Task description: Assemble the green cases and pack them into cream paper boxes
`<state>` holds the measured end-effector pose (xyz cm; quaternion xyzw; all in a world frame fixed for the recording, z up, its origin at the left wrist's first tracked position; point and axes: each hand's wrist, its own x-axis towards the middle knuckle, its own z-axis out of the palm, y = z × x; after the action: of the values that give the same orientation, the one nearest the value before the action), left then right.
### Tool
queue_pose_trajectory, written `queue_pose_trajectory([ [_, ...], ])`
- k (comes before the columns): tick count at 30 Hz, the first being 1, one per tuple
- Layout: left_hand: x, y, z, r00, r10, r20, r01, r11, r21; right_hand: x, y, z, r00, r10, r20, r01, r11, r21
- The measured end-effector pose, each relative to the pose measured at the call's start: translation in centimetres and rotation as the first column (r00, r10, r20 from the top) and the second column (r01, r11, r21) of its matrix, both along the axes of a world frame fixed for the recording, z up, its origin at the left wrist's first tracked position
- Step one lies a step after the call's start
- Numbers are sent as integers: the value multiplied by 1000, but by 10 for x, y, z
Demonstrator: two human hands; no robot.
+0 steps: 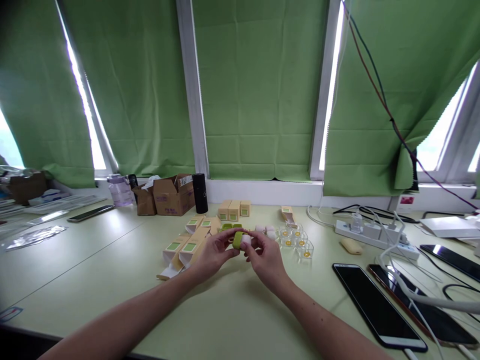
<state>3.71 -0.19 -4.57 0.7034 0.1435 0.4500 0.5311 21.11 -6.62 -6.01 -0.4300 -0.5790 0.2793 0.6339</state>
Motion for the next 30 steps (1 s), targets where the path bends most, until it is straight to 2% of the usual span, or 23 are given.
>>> queue_pose_trajectory([
  [3, 0, 1, 4, 994, -55, 97, 68, 987, -143, 0, -1, 0, 999, -27, 30, 26, 999, 31],
  [7, -3, 3, 6, 977, -92, 191, 139, 959, -247, 0, -7, 5, 985, -85, 151, 70, 992, 103],
  [12, -3, 3, 6, 963, -214, 166, 255, 923, -289, 2, -13, 8, 913, -259, 315, 163, 940, 301],
  [17, 1, 2, -3, 946, -283, 158, 322, 877, -356, 4, -11, 6, 858, -270, 436, 113, 928, 354],
  [20, 1, 1, -6, 946, -286, 152, 323, 870, -372, 6, -7, 1, 834, -283, 474, 118, 930, 349],
  [25, -1, -2, 2, 972, -231, 53, 235, 915, -328, 8, -3, -3, 794, -319, 518, 124, 919, 375],
  [30, -2, -6, 5, 967, -250, 39, 249, 909, -334, 6, -4, -3, 730, -394, 559, 140, 886, 442],
])
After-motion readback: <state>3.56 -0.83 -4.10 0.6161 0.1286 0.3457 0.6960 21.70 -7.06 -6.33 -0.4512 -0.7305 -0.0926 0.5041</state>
